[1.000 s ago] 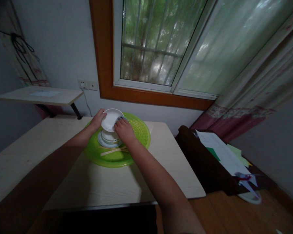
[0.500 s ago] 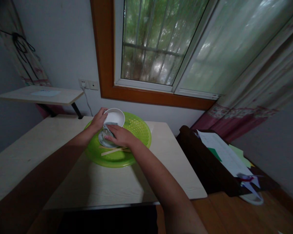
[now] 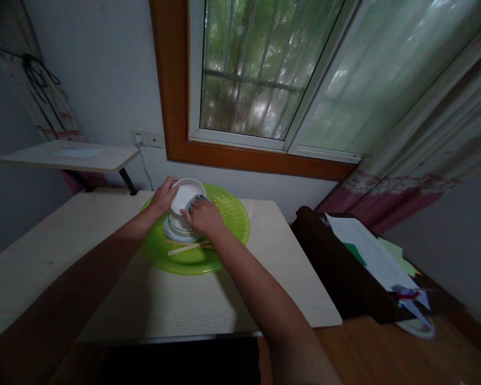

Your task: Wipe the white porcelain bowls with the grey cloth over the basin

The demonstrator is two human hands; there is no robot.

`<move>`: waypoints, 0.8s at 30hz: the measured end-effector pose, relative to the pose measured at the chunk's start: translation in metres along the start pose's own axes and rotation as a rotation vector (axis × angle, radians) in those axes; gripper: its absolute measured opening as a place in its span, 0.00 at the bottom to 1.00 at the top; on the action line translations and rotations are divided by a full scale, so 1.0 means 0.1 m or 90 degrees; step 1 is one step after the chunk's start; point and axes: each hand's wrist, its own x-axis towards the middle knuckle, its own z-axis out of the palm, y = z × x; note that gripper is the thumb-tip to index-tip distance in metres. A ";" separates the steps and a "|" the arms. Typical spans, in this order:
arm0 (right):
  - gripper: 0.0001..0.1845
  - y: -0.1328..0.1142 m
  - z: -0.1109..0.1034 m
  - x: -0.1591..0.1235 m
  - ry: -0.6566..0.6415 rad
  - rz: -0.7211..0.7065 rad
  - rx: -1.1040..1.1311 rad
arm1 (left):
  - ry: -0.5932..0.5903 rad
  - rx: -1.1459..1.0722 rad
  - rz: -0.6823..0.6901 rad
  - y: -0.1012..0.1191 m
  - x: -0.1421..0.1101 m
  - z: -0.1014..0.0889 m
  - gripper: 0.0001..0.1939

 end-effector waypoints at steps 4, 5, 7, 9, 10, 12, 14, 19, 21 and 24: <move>0.30 -0.01 -0.02 -0.04 -0.045 -0.047 0.147 | 0.005 0.011 0.013 0.02 -0.02 -0.02 0.14; 0.30 -0.01 -0.02 -0.05 -0.043 -0.065 0.194 | 0.005 0.008 0.015 0.03 -0.03 -0.02 0.14; 0.32 0.02 0.00 -0.07 -0.036 -0.099 0.277 | 0.002 -0.004 0.021 0.05 -0.04 -0.02 0.14; 0.36 0.04 0.03 -0.07 -0.031 -0.118 0.325 | 0.001 -0.018 0.030 0.05 -0.04 -0.03 0.15; 0.37 0.05 0.04 -0.08 -0.031 -0.123 0.335 | 0.001 -0.022 0.033 0.05 -0.04 -0.03 0.15; 0.36 0.06 0.06 -0.07 -0.032 -0.126 0.330 | 0.008 -0.020 0.033 0.03 -0.03 -0.03 0.15; 0.32 0.07 0.06 -0.06 -0.033 -0.110 0.294 | 0.015 -0.010 0.027 0.01 -0.02 -0.02 0.15; 0.28 0.09 0.06 -0.01 -0.020 -0.052 0.110 | 0.009 -0.001 0.017 0.00 -0.01 -0.01 0.16; 0.28 0.11 0.08 0.00 0.009 -0.044 0.034 | -0.003 -0.004 0.022 0.00 -0.01 -0.01 0.16; 0.28 0.12 0.10 0.00 0.057 -0.039 -0.021 | -0.016 -0.017 0.036 -0.02 0.00 0.01 0.17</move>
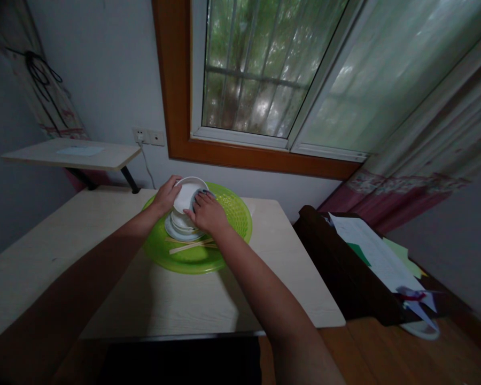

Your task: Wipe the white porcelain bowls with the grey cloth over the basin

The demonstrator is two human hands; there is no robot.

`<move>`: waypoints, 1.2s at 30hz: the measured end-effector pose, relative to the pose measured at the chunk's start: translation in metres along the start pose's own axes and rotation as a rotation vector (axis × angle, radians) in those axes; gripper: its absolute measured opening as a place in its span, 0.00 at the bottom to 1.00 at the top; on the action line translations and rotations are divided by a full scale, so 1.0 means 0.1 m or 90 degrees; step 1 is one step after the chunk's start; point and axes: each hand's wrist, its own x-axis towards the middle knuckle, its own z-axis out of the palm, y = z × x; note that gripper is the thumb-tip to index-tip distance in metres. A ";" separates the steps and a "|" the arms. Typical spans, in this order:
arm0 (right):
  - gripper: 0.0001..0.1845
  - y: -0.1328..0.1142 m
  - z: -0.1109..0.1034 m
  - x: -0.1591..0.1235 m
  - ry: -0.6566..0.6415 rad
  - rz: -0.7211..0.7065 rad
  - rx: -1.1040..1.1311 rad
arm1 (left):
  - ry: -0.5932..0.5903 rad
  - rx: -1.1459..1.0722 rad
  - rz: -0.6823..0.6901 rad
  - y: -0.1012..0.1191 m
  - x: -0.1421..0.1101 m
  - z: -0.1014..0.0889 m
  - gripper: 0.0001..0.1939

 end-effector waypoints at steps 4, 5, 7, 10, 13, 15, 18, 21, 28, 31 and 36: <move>0.29 -0.04 0.00 -0.02 -0.039 -0.027 0.018 | 0.003 -0.010 0.040 -0.06 0.03 0.02 0.18; 0.29 -0.05 0.00 -0.02 -0.062 -0.039 0.039 | 0.007 -0.007 0.052 -0.08 0.03 0.02 0.19; 0.30 -0.09 -0.02 -0.04 -0.096 -0.059 0.101 | 0.013 0.000 0.063 -0.08 0.03 0.02 0.20; 0.35 -0.11 -0.06 -0.06 -0.100 -0.071 0.205 | 0.019 -0.013 0.050 -0.06 0.02 0.02 0.20; 0.34 -0.10 -0.07 -0.06 -0.078 -0.082 0.295 | 0.017 -0.037 0.050 -0.03 0.02 0.00 0.20; 0.30 -0.08 -0.06 -0.05 -0.067 -0.079 0.315 | 0.020 -0.037 0.052 -0.02 0.02 0.00 0.20; 0.27 -0.06 -0.04 -0.03 -0.080 -0.052 0.246 | 0.026 -0.023 0.043 -0.01 0.02 -0.01 0.19; 0.24 -0.02 -0.04 -0.01 -0.082 -0.045 0.128 | 0.030 -0.020 0.031 -0.01 0.02 -0.02 0.19; 0.23 0.03 -0.06 -0.02 -0.031 -0.039 -0.002 | 0.042 -0.008 0.006 0.00 0.03 -0.02 0.19; 0.25 0.00 -0.07 -0.03 -0.076 -0.077 0.047 | 0.036 -0.011 0.011 0.00 0.03 -0.01 0.21; 0.31 -0.05 -0.12 -0.05 -0.085 -0.089 0.208 | 0.023 -0.018 0.035 -0.01 0.02 0.00 0.22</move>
